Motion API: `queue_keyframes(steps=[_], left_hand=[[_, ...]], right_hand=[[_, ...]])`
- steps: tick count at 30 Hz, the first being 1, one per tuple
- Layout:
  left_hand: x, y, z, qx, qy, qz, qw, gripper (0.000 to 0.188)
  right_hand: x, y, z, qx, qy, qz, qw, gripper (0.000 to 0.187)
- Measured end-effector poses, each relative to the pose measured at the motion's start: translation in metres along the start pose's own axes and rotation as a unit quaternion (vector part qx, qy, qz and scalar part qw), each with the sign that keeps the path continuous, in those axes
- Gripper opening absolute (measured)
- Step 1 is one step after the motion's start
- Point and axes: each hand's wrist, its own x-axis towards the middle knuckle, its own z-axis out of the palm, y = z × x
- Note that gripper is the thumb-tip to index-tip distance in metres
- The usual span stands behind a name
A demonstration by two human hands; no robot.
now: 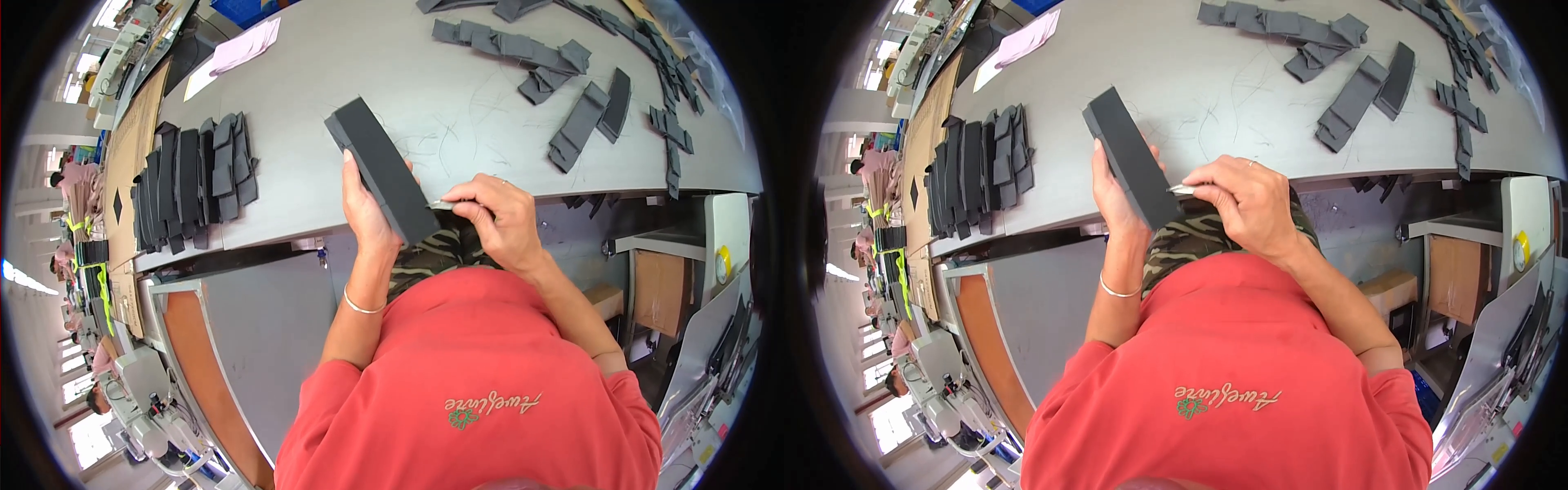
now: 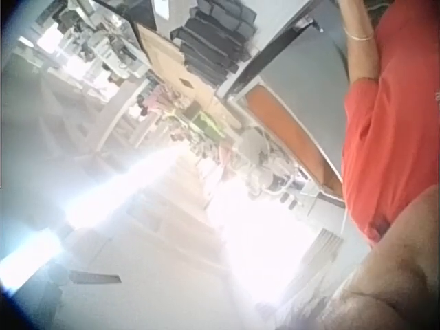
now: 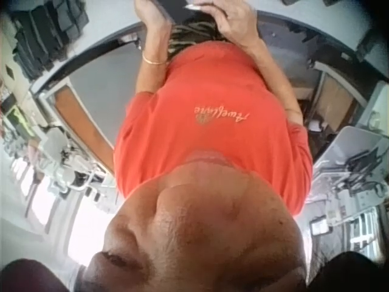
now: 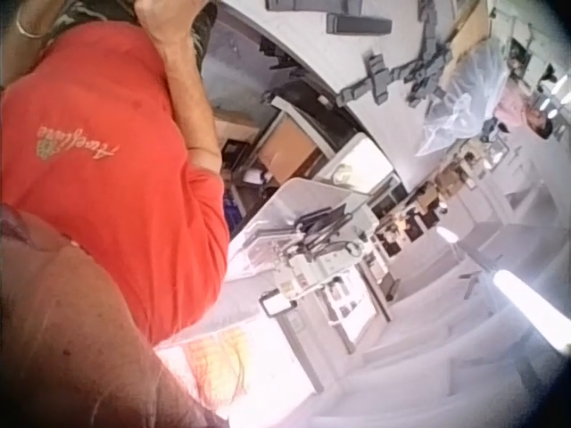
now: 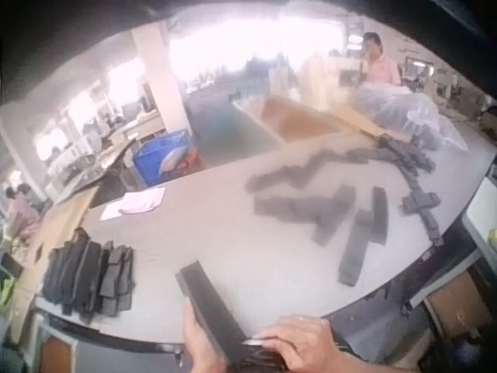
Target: Trim excess threads from sewn fabric pieces using small thread snips.
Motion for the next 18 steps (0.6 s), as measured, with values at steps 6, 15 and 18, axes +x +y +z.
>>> queue_keyframes(steps=[6,15,18], left_hand=[[-0.005,0.002,-0.007,0.033,-0.13,-0.07,0.989,0.045],[-0.009,0.002,0.0,0.118,-0.142,-0.104,0.977,0.054],[-0.007,0.001,-0.002,0.127,-0.169,-0.105,0.972,0.057]], right_hand=[[0.041,0.015,-0.022,0.163,0.04,0.185,0.968,0.022],[0.062,0.036,-0.009,0.082,0.067,0.148,0.983,0.028],[0.063,0.041,-0.007,0.109,0.063,0.163,0.979,0.026]])
